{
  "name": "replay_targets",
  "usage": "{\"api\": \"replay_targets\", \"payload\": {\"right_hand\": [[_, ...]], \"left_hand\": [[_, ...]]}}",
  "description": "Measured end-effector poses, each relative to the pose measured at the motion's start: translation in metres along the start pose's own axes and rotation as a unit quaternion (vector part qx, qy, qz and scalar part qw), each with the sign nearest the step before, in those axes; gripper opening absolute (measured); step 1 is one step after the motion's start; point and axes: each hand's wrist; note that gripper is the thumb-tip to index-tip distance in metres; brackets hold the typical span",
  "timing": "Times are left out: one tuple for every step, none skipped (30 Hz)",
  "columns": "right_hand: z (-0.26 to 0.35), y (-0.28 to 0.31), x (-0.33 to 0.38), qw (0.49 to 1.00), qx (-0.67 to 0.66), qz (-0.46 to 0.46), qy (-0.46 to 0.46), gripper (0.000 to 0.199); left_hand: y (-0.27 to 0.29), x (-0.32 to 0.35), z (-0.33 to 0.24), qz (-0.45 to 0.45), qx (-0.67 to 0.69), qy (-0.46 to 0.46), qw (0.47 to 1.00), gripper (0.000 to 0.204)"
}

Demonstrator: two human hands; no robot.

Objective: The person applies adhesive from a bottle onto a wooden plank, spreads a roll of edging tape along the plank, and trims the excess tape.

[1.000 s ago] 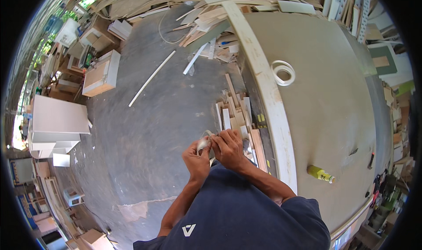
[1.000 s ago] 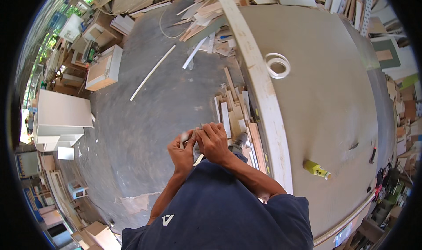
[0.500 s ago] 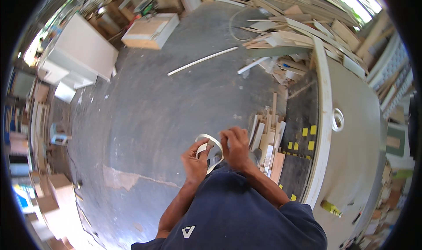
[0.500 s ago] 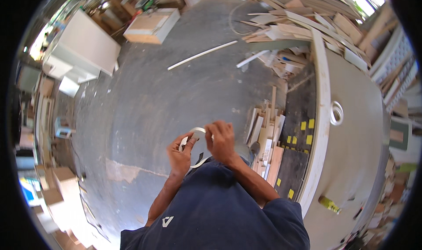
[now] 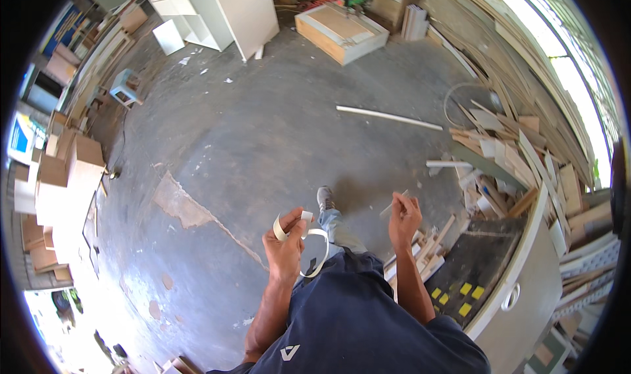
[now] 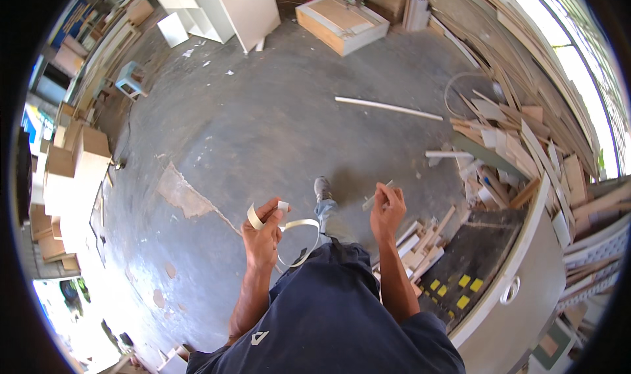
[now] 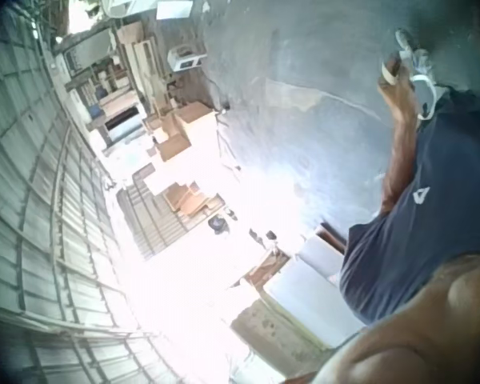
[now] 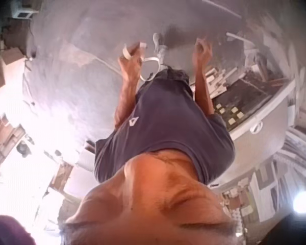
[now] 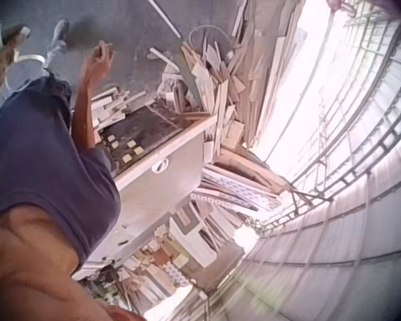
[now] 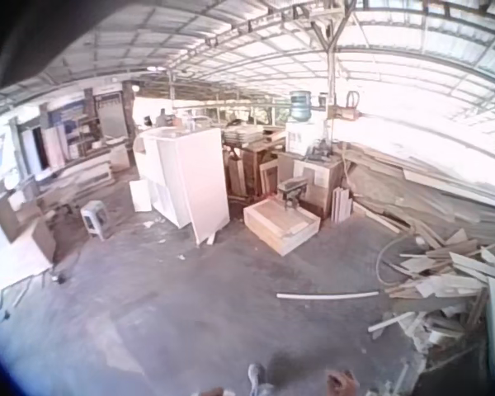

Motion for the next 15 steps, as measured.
{"api": "replay_targets", "payload": {"right_hand": [[-0.006, -0.013, -0.003, 1.000, -0.010, 0.024, 0.006, 0.012], [-0.010, -0.028, -0.007, 0.998, -0.025, 0.047, 0.015, 0.012], [-0.005, -0.047, -0.013, 0.997, -0.037, 0.059, 0.017, 0.012], [-0.001, -0.065, -0.018, 0.996, -0.048, 0.069, 0.021, 0.011], [0.004, -0.082, -0.027, 0.995, -0.066, 0.070, 0.034, 0.008], [0.009, -0.100, -0.037, 0.993, -0.085, 0.071, 0.047, 0.006], [0.005, -0.125, -0.043, 0.990, -0.097, 0.080, 0.060, 0.006], [0.003, -0.150, -0.051, 0.984, -0.158, 0.077, 0.002, 0.009], [0.011, -0.173, -0.067, 0.972, -0.213, 0.080, -0.057, 0.014], [0.020, -0.199, -0.086, 0.970, -0.222, 0.087, -0.041, 0.014], [0.037, -0.223, -0.096, 0.958, -0.260, 0.101, -0.063, 0.020], [0.054, -0.248, -0.107, 0.944, -0.297, 0.115, -0.087, 0.026], [0.067, -0.278, -0.121, 0.941, -0.305, 0.123, -0.078, 0.026], [0.079, -0.305, -0.137, 0.935, -0.318, 0.147, -0.052, 0.031], [0.098, -0.333, -0.147, 0.926, -0.329, 0.186, -0.028, 0.036]], "left_hand": [[0.002, -0.009, -0.004, -0.024, -0.010, 0.006, 1.000, 0.028], [0.006, -0.021, -0.008, -0.049, -0.019, 0.007, 0.999, 0.029], [0.014, -0.035, -0.012, -0.056, -0.011, 0.000, 0.998, 0.030], [0.021, -0.050, -0.016, -0.066, -0.005, -0.021, 0.998, 0.030], [0.025, -0.066, -0.022, -0.068, -0.008, -0.009, 0.998, 0.029], [0.029, -0.083, -0.030, -0.070, -0.011, 0.001, 0.997, 0.028], [0.036, -0.103, -0.035, -0.083, -0.004, -0.012, 0.996, 0.028], [0.041, -0.121, -0.044, -0.095, -0.012, -0.024, 0.995, 0.027], [0.047, -0.137, -0.052, -0.109, -0.018, -0.030, 0.993, 0.027], [0.053, -0.154, -0.063, -0.116, -0.008, -0.046, 0.992, 0.027], [0.064, -0.167, -0.074, -0.142, -0.002, -0.061, 0.988, 0.025], [0.076, -0.181, -0.086, -0.167, 0.003, -0.076, 0.983, 0.024], [0.088, -0.195, -0.099, -0.194, -0.002, -0.092, 0.977, 0.025], [0.100, -0.211, -0.112, -0.197, 0.005, -0.099, 0.975, 0.025], [0.119, -0.220, -0.121, -0.218, 0.061, -0.098, 0.969, 0.024]]}}
Point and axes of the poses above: each hand's wrist, its own x-axis away from the middle knuckle, its own y-axis out of the back of the hand, z = x × y, and after that the axes turned 6 degrees about -x, right-handed
